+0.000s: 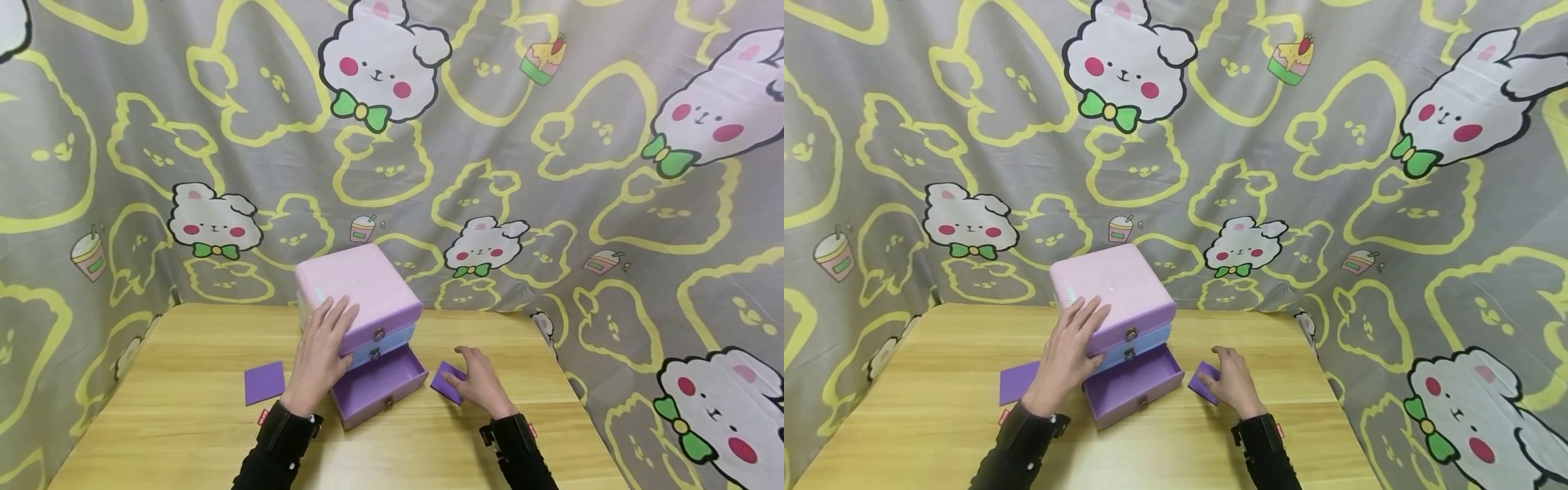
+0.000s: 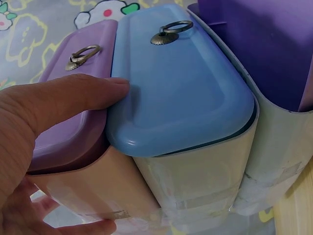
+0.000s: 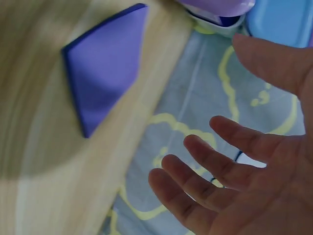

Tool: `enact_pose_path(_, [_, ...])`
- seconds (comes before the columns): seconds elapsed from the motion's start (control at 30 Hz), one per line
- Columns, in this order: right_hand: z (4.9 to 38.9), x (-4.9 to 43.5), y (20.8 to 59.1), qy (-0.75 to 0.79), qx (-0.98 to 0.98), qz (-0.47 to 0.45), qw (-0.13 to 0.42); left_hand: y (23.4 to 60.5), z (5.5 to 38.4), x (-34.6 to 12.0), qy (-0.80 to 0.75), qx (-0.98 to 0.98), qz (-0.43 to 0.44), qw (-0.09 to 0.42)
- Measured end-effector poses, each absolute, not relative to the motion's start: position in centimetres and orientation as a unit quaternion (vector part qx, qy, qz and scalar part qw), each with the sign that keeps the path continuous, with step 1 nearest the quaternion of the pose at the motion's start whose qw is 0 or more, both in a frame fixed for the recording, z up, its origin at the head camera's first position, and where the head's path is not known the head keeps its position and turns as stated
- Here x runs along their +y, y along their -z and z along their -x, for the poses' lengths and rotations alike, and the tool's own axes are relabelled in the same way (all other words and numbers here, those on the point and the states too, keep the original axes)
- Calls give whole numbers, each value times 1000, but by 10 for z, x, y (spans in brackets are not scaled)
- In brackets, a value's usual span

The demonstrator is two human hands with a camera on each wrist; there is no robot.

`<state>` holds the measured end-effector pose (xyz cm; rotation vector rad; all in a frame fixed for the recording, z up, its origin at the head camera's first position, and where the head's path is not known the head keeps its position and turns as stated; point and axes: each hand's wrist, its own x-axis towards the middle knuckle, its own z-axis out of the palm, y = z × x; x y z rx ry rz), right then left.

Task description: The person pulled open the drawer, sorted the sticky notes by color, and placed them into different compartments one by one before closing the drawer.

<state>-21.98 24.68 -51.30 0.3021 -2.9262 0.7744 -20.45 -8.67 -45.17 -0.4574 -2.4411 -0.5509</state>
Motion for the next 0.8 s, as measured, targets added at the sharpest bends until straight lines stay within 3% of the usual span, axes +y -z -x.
enact_pose_path(0.47, [222, 252, 541, -236, -968, -66, -53, 454, 205, -87, 211, -916, 171, 294])
enact_pose_path(0.8, [222, 252, 547, -226, -972, -49, -38, 454, 206, -87, 210, -915, 175, 298])
